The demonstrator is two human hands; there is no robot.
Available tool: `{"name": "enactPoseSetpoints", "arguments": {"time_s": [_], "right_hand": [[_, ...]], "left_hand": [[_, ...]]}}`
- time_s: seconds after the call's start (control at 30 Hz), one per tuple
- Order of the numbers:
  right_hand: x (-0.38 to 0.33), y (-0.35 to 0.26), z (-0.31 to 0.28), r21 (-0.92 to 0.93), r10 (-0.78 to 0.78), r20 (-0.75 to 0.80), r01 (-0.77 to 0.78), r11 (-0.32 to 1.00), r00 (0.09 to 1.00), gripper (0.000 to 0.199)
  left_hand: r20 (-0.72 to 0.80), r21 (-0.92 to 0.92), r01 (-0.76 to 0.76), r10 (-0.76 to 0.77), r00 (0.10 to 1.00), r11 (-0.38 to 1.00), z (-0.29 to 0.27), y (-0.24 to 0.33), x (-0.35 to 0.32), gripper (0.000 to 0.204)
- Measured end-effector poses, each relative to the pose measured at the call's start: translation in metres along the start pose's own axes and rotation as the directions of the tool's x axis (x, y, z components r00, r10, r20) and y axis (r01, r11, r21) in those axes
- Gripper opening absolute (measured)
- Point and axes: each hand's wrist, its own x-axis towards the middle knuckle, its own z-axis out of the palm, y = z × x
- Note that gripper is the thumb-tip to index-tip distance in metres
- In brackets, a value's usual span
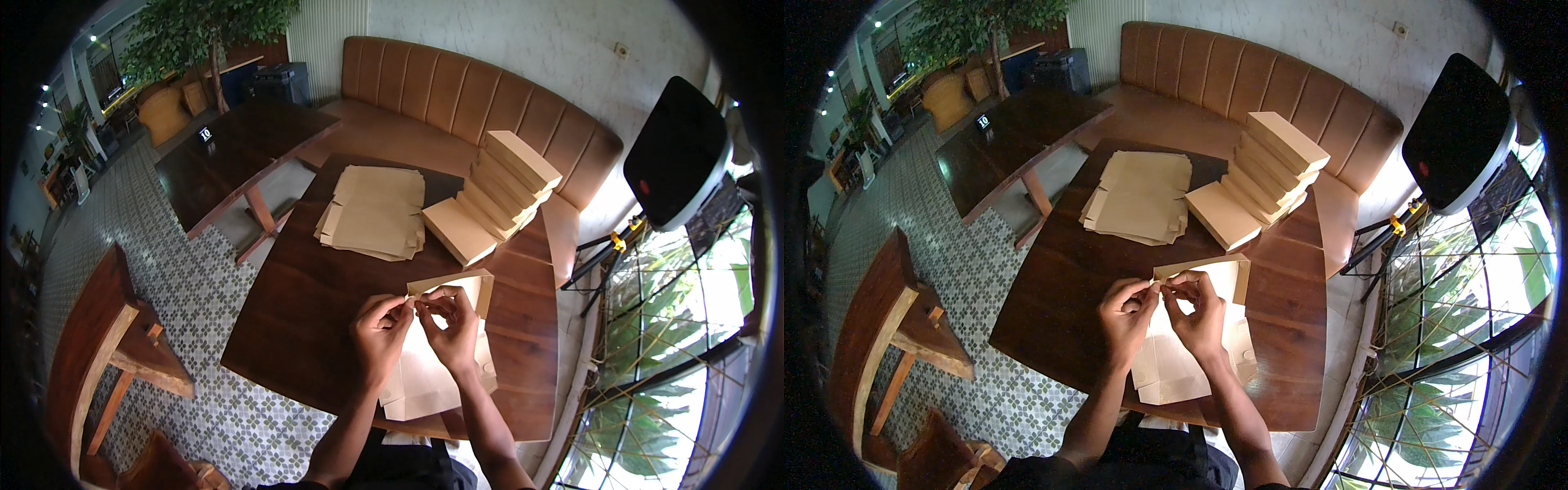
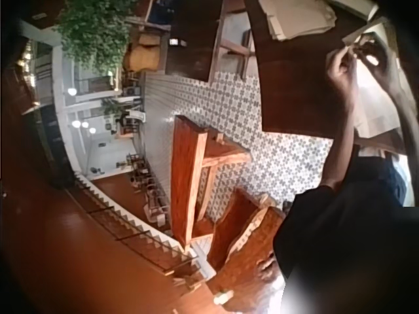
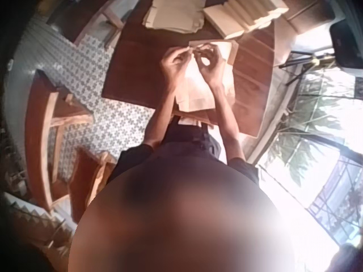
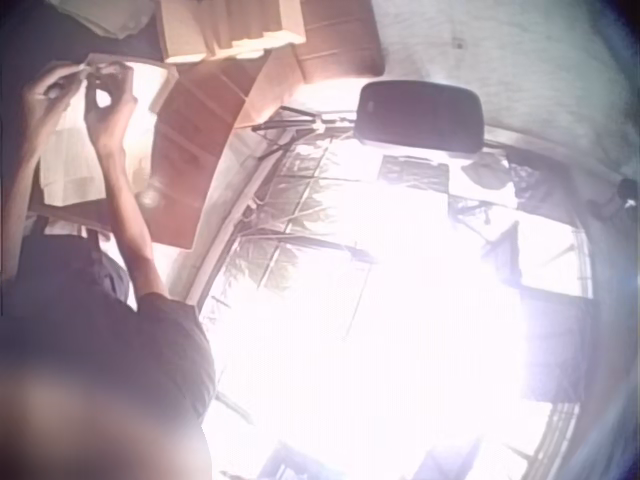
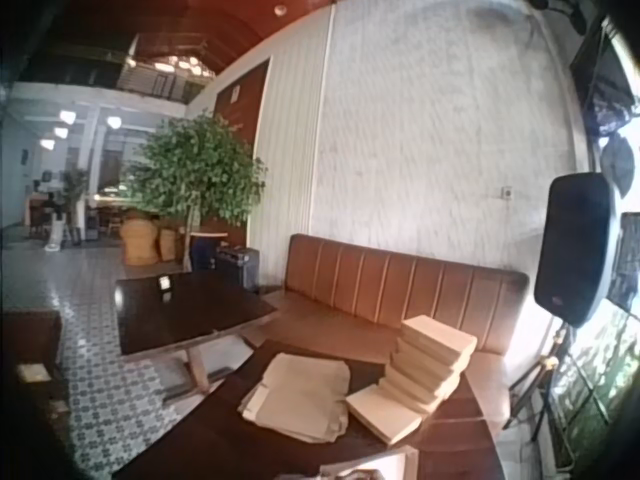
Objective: The person assembles flat-packed cardboard boxes by folding the side flaps, tucking tabs into slots, and closing the top flaps. Completed boxes are stacked on the table while additional flat packs are taken from a nearby pile.
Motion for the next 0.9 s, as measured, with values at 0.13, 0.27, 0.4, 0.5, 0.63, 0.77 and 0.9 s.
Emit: {"name": "enactPoseSetpoints", "arguments": {"time_s": [0.13, 0.27, 0.4, 0.5, 0.63, 0.77, 0.9], "right_hand": [[-0.0001, 0.0019, -0.0009, 0.070, 0.023, 0.007, -0.024, 0.997, 1.000, 0.027], [-0.0014, 0.0021, -0.0022, 0.035, 0.038, 0.018, -0.039, 0.999, 0.999, 0.030], [-0.0017, 0.0016, 0.0004, 0.009, 0.012, -0.017, -0.012, 1.000, 1.000, 0.026], [-0.0013, 0.0002, 0.0015, -0.017, 0.002, -0.023, -0.002, 1.000, 1.000, 0.025], [-0.0018, -0.0022, 0.0013, -0.051, 0.032, 0.000, -0.032, 0.998, 0.999, 0.026], [-0.0020, -0.0021, 0.0021, -0.074, 0.021, -0.004, -0.021, 0.997, 1.000, 0.027], [-0.0026, -0.0007, 0.0008, -0.082, 0.021, 0.007, -0.021, 0.996, 1.000, 0.028]], "left_hand": [[0.003, 0.012, 0.038, -0.038, 0.999, 0.999, 0.0008, 0.0030, -0.0009, 0.012], [0.000, 0.004, 0.079, -0.079, 0.997, 0.997, 0.0033, 0.0052, -0.0020, 0.014], [0.004, 0.025, 0.089, -0.090, 0.996, 0.996, 0.0039, 0.0036, -0.0027, 0.016], [0.004, 0.023, 0.066, -0.066, 0.998, 0.998, 0.0041, 0.0007, -0.0027, 0.017], [-0.006, 0.041, 0.049, -0.049, 0.999, 0.998, 0.0049, -0.0027, -0.0025, 0.018], [-0.024, 0.085, 0.026, -0.024, 0.999, 0.996, 0.0046, -0.0039, -0.0030, 0.020], [-0.026, 0.114, -0.006, 0.009, 1.000, 0.993, 0.0037, -0.0029, -0.0028, 0.021]]}}
